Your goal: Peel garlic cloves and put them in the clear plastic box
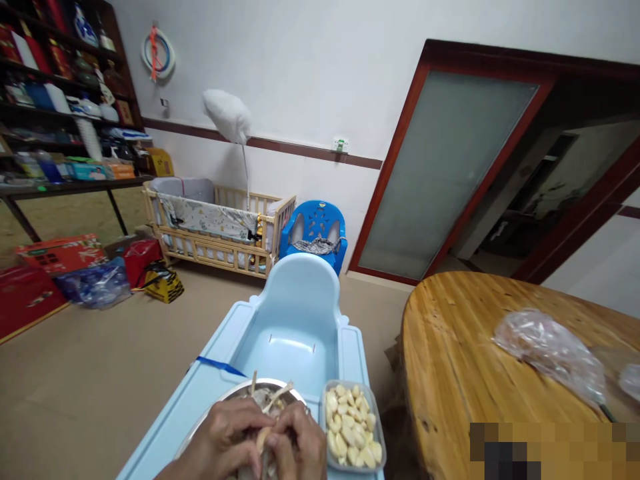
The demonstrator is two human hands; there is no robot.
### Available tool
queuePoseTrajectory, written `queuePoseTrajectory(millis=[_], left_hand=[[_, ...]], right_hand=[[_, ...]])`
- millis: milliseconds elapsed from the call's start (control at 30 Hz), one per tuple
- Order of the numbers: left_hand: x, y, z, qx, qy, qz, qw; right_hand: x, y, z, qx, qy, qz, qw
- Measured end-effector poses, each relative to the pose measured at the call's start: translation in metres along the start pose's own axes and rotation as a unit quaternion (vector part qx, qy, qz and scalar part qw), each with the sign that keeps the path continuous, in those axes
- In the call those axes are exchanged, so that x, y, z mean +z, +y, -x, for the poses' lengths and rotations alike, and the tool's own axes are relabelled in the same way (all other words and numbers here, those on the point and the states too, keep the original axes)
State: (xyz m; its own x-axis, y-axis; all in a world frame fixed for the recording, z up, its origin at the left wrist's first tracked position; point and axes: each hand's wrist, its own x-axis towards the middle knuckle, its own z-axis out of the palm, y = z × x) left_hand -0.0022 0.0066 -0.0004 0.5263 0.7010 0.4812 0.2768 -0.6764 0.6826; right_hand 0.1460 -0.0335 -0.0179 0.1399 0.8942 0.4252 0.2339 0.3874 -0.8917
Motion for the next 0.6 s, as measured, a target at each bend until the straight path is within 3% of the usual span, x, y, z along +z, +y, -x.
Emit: queuePoseTrajectory(millis=[267,600], left_hand=[[0.0042,-0.0036,0.0037,0.033,0.013,-0.001,0.999],[0.0015,0.0022,0.0011,-0.011,0.033,-0.001,0.999]], right_hand=[[0.0017,-0.0010,0.0022,0.019,0.009,0.050,0.999],[0.0048,-0.0023,0.0041,-0.014,-0.001,0.049,0.999]])
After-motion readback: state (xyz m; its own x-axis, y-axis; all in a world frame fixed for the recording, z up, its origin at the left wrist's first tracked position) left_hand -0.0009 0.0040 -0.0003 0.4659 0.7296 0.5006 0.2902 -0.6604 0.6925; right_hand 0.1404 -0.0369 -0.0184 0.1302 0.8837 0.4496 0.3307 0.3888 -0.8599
